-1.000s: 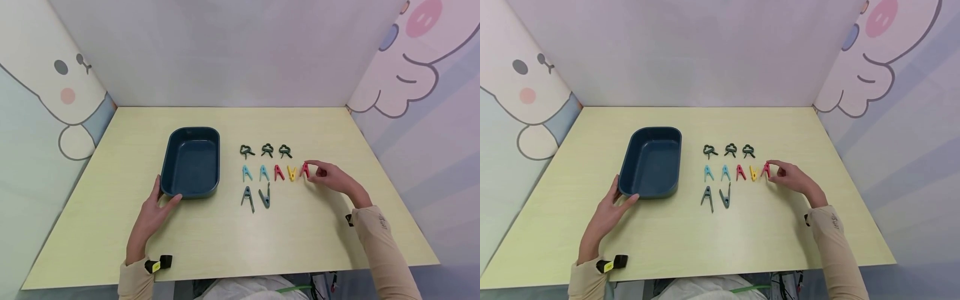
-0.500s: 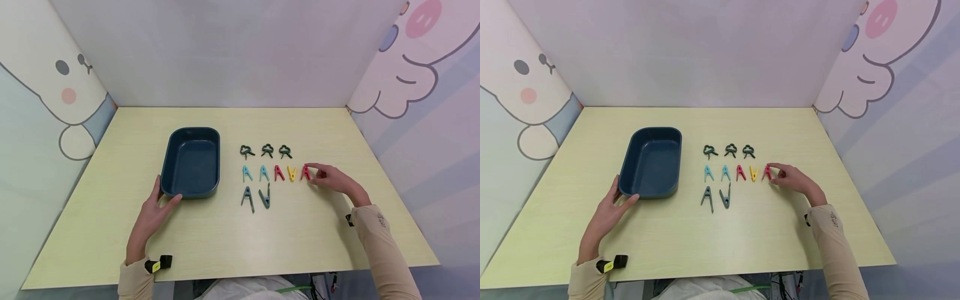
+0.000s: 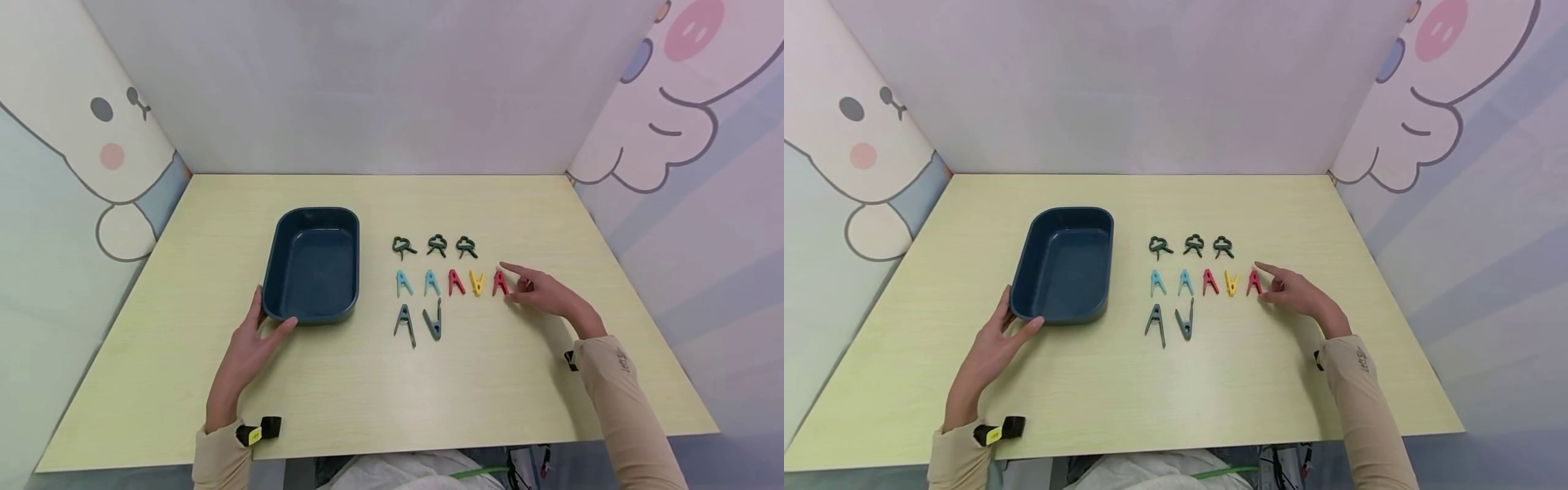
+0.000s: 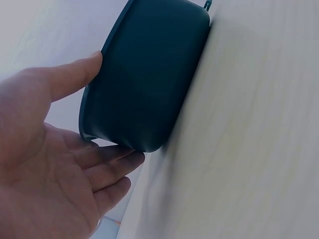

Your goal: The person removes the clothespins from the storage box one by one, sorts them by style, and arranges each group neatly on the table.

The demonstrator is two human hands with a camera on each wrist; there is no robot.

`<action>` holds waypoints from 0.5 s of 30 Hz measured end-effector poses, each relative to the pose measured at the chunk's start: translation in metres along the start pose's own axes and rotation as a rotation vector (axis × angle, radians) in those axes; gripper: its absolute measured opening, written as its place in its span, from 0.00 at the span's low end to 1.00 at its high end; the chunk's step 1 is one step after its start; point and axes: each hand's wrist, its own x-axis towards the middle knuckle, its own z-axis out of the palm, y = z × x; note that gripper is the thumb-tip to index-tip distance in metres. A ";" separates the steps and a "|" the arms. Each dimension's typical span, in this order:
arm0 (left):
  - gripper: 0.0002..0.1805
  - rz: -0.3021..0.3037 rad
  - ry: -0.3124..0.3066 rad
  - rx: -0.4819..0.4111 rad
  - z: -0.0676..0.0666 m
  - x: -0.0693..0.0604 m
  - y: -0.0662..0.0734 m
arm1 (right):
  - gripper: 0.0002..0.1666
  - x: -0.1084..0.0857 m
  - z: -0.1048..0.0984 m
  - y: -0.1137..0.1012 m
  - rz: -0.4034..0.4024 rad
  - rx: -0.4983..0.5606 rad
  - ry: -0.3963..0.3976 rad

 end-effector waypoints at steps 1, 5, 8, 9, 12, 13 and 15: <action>0.57 0.001 0.000 0.000 0.000 0.000 0.000 | 0.45 -0.001 0.000 -0.001 0.000 0.002 0.004; 0.57 -0.002 -0.003 0.002 -0.001 0.000 0.000 | 0.46 -0.004 0.000 -0.005 -0.018 0.010 0.036; 0.58 -0.014 -0.005 0.003 -0.001 -0.001 0.000 | 0.44 -0.007 0.002 -0.011 -0.036 -0.003 0.076; 0.59 -0.019 -0.004 0.003 -0.001 -0.001 0.000 | 0.44 -0.009 0.003 -0.014 -0.043 -0.010 0.094; 0.59 -0.028 -0.001 0.005 -0.001 -0.001 -0.001 | 0.42 -0.013 0.007 -0.023 -0.053 -0.041 0.157; 0.59 -0.027 0.003 0.009 -0.001 -0.001 -0.001 | 0.42 -0.014 0.008 -0.026 -0.057 -0.051 0.182; 0.59 -0.024 0.012 0.016 -0.002 0.000 -0.002 | 0.42 -0.017 0.011 -0.032 -0.064 -0.073 0.232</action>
